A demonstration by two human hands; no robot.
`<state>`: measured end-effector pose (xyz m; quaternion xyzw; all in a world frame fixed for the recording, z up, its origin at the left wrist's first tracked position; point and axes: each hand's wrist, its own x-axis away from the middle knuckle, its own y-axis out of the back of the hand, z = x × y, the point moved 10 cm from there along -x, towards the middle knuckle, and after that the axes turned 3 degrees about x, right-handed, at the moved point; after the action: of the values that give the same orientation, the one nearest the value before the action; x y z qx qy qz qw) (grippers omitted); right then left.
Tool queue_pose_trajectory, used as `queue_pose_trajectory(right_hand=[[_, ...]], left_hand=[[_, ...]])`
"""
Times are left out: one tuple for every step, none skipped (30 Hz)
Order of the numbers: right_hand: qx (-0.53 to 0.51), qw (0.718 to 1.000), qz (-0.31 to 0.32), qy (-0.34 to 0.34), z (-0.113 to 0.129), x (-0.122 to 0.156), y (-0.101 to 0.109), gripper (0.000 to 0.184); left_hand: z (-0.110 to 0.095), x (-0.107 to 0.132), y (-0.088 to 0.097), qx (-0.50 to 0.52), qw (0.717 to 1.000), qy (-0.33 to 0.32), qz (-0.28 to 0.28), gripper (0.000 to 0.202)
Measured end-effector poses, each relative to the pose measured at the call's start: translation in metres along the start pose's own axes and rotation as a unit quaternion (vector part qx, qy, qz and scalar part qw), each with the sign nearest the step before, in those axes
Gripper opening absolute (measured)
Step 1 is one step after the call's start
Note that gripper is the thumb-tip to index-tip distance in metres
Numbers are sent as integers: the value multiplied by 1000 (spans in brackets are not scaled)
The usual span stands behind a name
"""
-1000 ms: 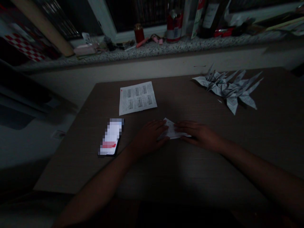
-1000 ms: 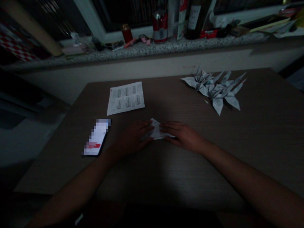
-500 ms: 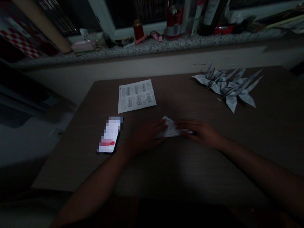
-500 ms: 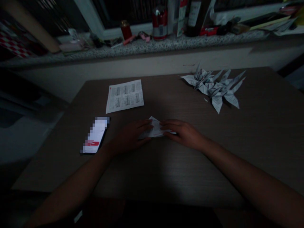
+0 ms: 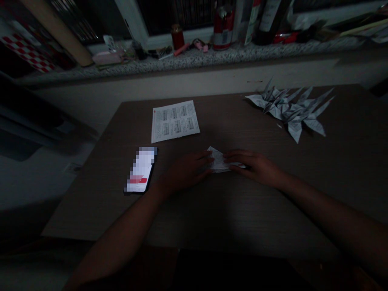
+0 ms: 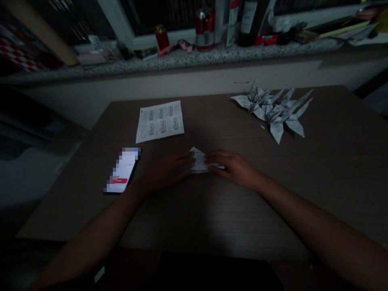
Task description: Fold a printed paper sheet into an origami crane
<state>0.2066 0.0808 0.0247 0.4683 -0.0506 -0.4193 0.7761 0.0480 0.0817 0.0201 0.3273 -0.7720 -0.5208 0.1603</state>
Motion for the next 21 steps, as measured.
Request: queue_pose_trajectory(right_hand=[[0,1000,2,-3,0,0,-1,28],[1,1000,2,-7,-1,1,-1,30],[5,1000,-1,-10,-1,1,-1,32],[12,1000,-4,-10,-1,1,-1,33],[24,1000,-8,-4,0,1,0,33],[41,999,-14,6,3,1,1,32],[64,998,-21,19,7,1,2,30],[93,995,-27,32,11,1,3,29],[126,990,-35,45,15,2,4,28],[162,984,-45,55,19,2,6,28],[200,977,-50,60,23,3,7,29],[237,968,-49,65,26,3,7,30],[269,960,-42,69,29,4,6,33],[296,952,-30,71,32,4,4,37],[315,946,-15,73,34,4,2,40],[328,942,0,74,35,4,-1,42],[335,939,11,73,37,3,-4,44],[337,939,17,70,38,3,-6,45],[337,939,20,65,39,2,-7,45],[335,940,21,59,39,1,-9,46],[332,942,20,53,40,-1,-10,46]], left_hand=[[-1,0,1,1,1000,-1,-1,37],[-2,-1,1,3,1000,0,-1,36],[-3,-2,1,3,1000,0,-1,35],[-4,-2,1,3,1000,1,-1,35],[-3,-3,2,2,1000,6,-3,35],[-3,-4,2,2,1000,14,-7,35],[-1,-4,2,2,1000,26,-10,36],[1,-4,3,2,999,39,-12,36],[3,-5,3,2,998,52,-17,36],[4,-5,4,1,998,64,-22,36],[5,-5,5,0,997,73,-29,34],[5,-5,7,-1,996,79,-38,32],[5,-6,9,0,995,85,-49,30],[6,-6,11,4,994,92,-60,28],[7,-6,14,9,992,102,-70,27],[9,-6,16,16,990,114,-80,25],[11,-6,18,23,988,125,-88,25],[12,-6,19,30,986,134,-96,24],[13,-5,20,36,984,139,-102,24],[13,-5,21,40,983,140,-107,24],[13,-5,22,43,983,137,-111,23]])
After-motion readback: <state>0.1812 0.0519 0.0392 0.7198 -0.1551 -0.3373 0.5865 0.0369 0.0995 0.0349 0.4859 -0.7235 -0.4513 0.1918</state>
